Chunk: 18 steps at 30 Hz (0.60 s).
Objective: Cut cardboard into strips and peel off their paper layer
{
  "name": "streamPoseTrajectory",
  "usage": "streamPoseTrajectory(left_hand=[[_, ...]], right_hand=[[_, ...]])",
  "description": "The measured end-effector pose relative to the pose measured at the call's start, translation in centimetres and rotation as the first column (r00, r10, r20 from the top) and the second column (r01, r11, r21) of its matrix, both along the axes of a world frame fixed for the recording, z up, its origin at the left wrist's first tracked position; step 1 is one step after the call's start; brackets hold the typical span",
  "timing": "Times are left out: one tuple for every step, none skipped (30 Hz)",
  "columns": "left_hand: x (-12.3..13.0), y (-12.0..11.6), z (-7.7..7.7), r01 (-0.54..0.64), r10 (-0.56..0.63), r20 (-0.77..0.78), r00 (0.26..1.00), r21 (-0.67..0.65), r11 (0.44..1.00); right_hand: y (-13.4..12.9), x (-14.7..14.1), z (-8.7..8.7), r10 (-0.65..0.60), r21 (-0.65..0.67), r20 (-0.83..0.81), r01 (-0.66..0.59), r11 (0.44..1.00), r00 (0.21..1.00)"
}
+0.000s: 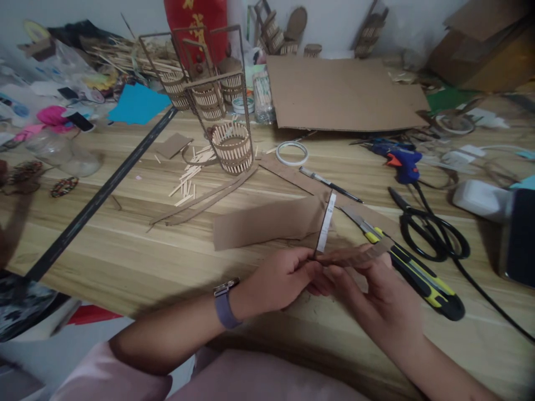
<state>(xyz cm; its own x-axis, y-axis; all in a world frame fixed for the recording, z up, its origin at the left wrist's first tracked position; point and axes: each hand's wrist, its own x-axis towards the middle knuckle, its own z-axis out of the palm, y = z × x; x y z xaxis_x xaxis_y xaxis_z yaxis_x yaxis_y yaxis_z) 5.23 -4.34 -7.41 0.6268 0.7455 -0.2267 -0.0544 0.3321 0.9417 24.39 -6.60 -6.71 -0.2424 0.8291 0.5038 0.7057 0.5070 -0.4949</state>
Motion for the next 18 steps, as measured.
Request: streamPoseTrajectory(left_hand=[[-0.01, 0.03, 0.08, -0.006, 0.006, -0.006, 1.000, 0.010, 1.000], [-0.03, 0.05, 0.19, -0.010, 0.010, -0.015, 1.000, 0.026, 1.000], [-0.06, 0.06, 0.31, -0.011, 0.012, -0.028, 1.000, 0.046, 0.999], [-0.09, 0.05, 0.44, -0.009, 0.012, -0.044, 0.999, 0.067, 0.998], [-0.12, 0.04, 0.55, -0.005, 0.011, -0.061, 0.998, 0.087, 0.996], [-0.15, 0.01, 0.64, -0.001, 0.009, -0.072, 0.997, 0.102, 0.995], [-0.16, -0.02, 0.70, 0.002, 0.007, -0.076, 0.997, 0.114, 0.994], [-0.17, -0.06, 0.73, 0.007, 0.002, -0.077, 0.997, 0.121, 0.993], [-0.16, -0.11, 0.74, 0.011, -0.002, -0.075, 0.997, 0.125, 0.992], [-0.14, -0.16, 0.71, 0.014, -0.005, -0.068, 0.998, 0.120, 0.993], [-0.12, -0.22, 0.68, 0.017, -0.010, -0.059, 0.998, 0.110, 0.994], [-0.10, -0.27, 0.63, 0.022, -0.017, -0.054, 0.998, 0.098, 0.995], [-0.08, -0.31, 0.59, 0.028, -0.023, -0.052, 0.998, 0.088, 0.996], [-0.06, -0.34, 0.56, 0.034, -0.030, -0.055, 0.998, 0.080, 0.996], [-0.06, -0.36, 0.55, 0.039, -0.034, -0.061, 0.998, 0.078, 0.996], [-0.06, -0.35, 0.56, 0.043, -0.038, -0.070, 0.997, 0.081, 0.996], [-0.07, -0.33, 0.61, 0.046, -0.040, -0.078, 0.996, 0.086, 0.995], [-0.09, -0.31, 0.68, 0.050, -0.042, -0.084, 0.996, 0.090, 0.995]], right_hand=[[0.11, -0.03, 0.07, 0.017, 0.027, 0.030, -0.017, 0.999, 0.999], [0.20, -0.05, 0.12, 0.026, 0.053, 0.053, -0.029, 0.998, 0.998], [0.27, -0.08, 0.15, 0.030, 0.074, 0.074, -0.036, 0.997, 0.997], [0.31, -0.10, 0.17, 0.033, 0.090, 0.093, -0.041, 0.995, 0.995], [0.31, -0.11, 0.20, 0.032, 0.099, 0.108, -0.043, 0.994, 0.994], [0.29, -0.11, 0.23, 0.028, 0.105, 0.122, -0.041, 0.994, 0.992], [0.25, -0.09, 0.26, 0.023, 0.112, 0.133, -0.038, 0.993, 0.991], [0.20, -0.04, 0.30, 0.019, 0.117, 0.142, -0.036, 0.992, 0.990], [0.15, 0.04, 0.33, 0.020, 0.123, 0.144, -0.037, 0.992, 0.989], [0.11, 0.13, 0.34, 0.023, 0.127, 0.138, -0.040, 0.991, 0.990], [0.07, 0.24, 0.34, 0.022, 0.126, 0.131, -0.039, 0.991, 0.991], [0.04, 0.35, 0.31, 0.011, 0.121, 0.123, -0.026, 0.992, 0.992], [0.00, 0.46, 0.27, -0.014, 0.113, 0.118, 0.000, 0.994, 0.993], [-0.05, 0.53, 0.20, -0.045, 0.100, 0.120, 0.033, 0.994, 0.992], [-0.10, 0.58, 0.12, -0.077, 0.088, 0.125, 0.066, 0.994, 0.989], [-0.15, 0.60, 0.04, -0.104, 0.074, 0.125, 0.096, 0.993, 0.987], [-0.18, 0.59, -0.04, -0.125, 0.057, 0.112, 0.120, 0.991, 0.986], [-0.19, 0.56, -0.11, -0.140, 0.030, 0.084, 0.138, 0.990, 0.987]])
